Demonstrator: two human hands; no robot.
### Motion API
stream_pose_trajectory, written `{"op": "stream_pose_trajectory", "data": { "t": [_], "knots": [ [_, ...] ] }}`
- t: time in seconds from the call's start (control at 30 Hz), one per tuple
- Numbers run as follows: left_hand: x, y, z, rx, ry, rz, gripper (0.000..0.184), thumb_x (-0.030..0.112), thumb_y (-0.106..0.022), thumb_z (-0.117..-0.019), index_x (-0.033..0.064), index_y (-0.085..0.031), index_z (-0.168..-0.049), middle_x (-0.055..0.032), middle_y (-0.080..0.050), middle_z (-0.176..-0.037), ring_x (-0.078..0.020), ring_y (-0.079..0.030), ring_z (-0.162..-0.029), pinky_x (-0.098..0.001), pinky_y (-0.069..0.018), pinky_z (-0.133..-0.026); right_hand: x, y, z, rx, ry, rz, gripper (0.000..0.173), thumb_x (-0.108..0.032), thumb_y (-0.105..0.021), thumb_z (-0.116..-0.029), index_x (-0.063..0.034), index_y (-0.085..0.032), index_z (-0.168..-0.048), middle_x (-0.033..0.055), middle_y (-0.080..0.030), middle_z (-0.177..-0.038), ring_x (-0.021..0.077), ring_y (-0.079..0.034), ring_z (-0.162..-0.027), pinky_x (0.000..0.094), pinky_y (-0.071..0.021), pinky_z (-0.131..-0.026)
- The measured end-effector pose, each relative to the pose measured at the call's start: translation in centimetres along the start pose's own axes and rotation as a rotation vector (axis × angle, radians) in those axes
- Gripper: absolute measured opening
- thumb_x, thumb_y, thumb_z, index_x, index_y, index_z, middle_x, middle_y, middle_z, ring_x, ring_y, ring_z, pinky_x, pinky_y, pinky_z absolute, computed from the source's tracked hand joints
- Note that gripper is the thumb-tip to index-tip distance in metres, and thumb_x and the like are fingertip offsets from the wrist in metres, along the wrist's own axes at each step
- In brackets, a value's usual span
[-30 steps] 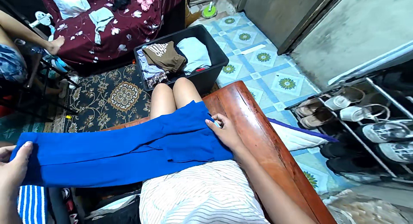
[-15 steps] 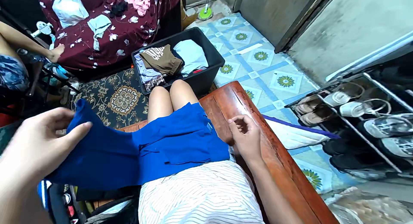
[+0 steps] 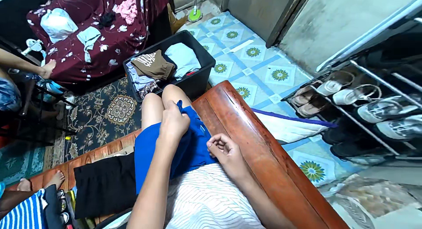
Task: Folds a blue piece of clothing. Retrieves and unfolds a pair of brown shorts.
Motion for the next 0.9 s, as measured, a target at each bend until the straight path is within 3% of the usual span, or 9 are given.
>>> {"op": "stream_pose_trajectory", "data": {
  "t": [0.1, 0.2, 0.27, 0.4, 0.53, 0.63, 0.73, 0.83, 0.9],
  "knots": [
    [0.0, -2.3, -1.2, -0.098, 0.064, 0.011, 0.045, 0.016, -0.061, -0.0972, -0.0004, -0.046, -0.136, -0.0263, -0.066, -0.112, -0.0405, -0.067, -0.103, -0.0603, -0.0536, -0.086, 0.7, -0.7, 0.6, -0.049, 0.000, -0.002, 0.024, -0.020, -0.068, -0.0900, -0.0115, -0.063, -0.112, -0.0022, -0.066, -0.088, 0.0064, -0.063, -0.069, 0.0223, -0.0555, -0.061],
    [0.0, -4.6, -1.4, -0.265, 0.053, 0.164, 0.052, 0.027, -0.056, -0.1047, 0.0031, -0.037, -0.146, -0.0246, -0.066, -0.116, -0.0322, -0.074, -0.089, -0.0506, -0.0626, -0.077, 0.6, -1.7, 0.7, -0.083, 0.068, 0.071, 0.049, -0.024, -0.073, -0.0869, -0.0100, -0.055, -0.130, -0.0018, -0.066, -0.100, 0.0066, -0.063, -0.072, 0.0228, -0.0549, -0.061],
    [0.2, -4.6, -1.1, -0.350, -0.017, 0.299, 0.055, 0.032, -0.055, -0.1063, 0.0058, -0.036, -0.151, -0.0228, -0.063, -0.124, -0.0312, -0.072, -0.097, -0.0503, -0.0603, -0.084, 0.5, -1.9, 0.5, -0.055, 0.064, 0.111, 0.056, -0.025, -0.073, -0.0874, -0.0088, -0.052, -0.136, -0.0012, -0.067, -0.102, 0.0057, -0.064, -0.072, 0.0221, -0.0558, -0.060],
    [-0.5, -1.1, 0.0, -0.232, -0.219, 0.332, 0.038, 0.025, -0.050, -0.1080, 0.0055, -0.052, -0.141, -0.0158, -0.064, -0.127, -0.0246, -0.069, -0.105, -0.0453, -0.0573, -0.089, 1.0, -1.3, 0.5, -0.006, -0.010, 0.130, 0.043, -0.021, -0.068, -0.0917, -0.0090, -0.054, -0.130, 0.0001, -0.066, -0.100, 0.0071, -0.064, -0.072, 0.0229, -0.0550, -0.060],
    [-4.9, -0.8, 0.1, -0.151, -0.216, 0.149, 0.049, 0.031, -0.063, -0.1015, 0.0022, -0.054, -0.141, -0.0218, -0.061, -0.133, -0.0371, -0.062, -0.118, -0.0591, -0.0493, -0.100, 0.8, -0.4, 0.5, 0.015, -0.031, 0.171, 0.031, -0.016, -0.065, -0.0948, -0.0087, -0.058, -0.124, 0.0005, -0.065, -0.095, 0.0053, -0.061, -0.068, 0.0205, -0.0521, -0.057],
    [-6.4, -2.9, 0.9, -0.271, -0.140, 0.083, 0.055, 0.033, -0.073, -0.0958, 0.0009, -0.057, -0.138, -0.0204, -0.069, -0.118, -0.0367, -0.067, -0.107, -0.0599, -0.0524, -0.095, 1.1, 0.7, 0.0, 0.068, -0.076, 0.126, 0.026, -0.011, -0.064, -0.0960, -0.0068, -0.059, -0.121, 0.0027, -0.064, -0.094, 0.0061, -0.060, -0.066, 0.0207, -0.0517, -0.057],
    [-5.8, -4.0, 2.0, -0.282, -0.139, 0.101, 0.030, 0.023, -0.075, -0.0946, 0.0031, -0.067, -0.117, -0.0126, -0.069, -0.096, -0.0259, -0.067, -0.087, -0.0492, -0.0556, -0.082, 1.5, 2.3, -0.2, 0.138, -0.094, 0.088, 0.022, -0.007, -0.063, -0.0966, -0.0054, -0.059, -0.118, 0.0039, -0.064, -0.093, 0.0072, -0.060, -0.065, 0.0222, -0.0524, -0.057],
    [-3.7, -3.9, 5.0, -0.187, -0.328, 0.144, 0.015, 0.015, -0.073, -0.0952, 0.0067, -0.066, -0.106, -0.0093, -0.065, -0.081, -0.0207, -0.061, -0.066, -0.0404, -0.0530, -0.060, 1.7, 3.7, -0.2, 0.178, -0.114, 0.122, 0.019, -0.008, -0.062, -0.0973, -0.0052, -0.060, -0.116, 0.0044, -0.064, -0.095, 0.0078, -0.061, -0.071, 0.0237, -0.0524, -0.063],
    [-2.3, -5.0, 6.8, -0.198, -0.443, 0.156, 0.017, 0.013, -0.073, -0.0943, 0.0066, -0.064, -0.107, -0.0080, -0.064, -0.082, -0.0182, -0.060, -0.065, -0.0371, -0.0535, -0.059, 2.2, 4.3, -0.1, 0.176, -0.153, 0.161, 0.018, -0.008, -0.060, -0.0987, -0.0047, -0.059, -0.117, 0.0055, -0.064, -0.096, 0.0088, -0.061, -0.073, 0.0253, -0.0519, -0.064]
  ]
}}
Point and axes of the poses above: each hand's wrist, its own z-axis away from the middle knuckle, its own y-axis out of the back of the hand, x = y × z, the point moved 7 cm from there along -z, towards the middle knuckle
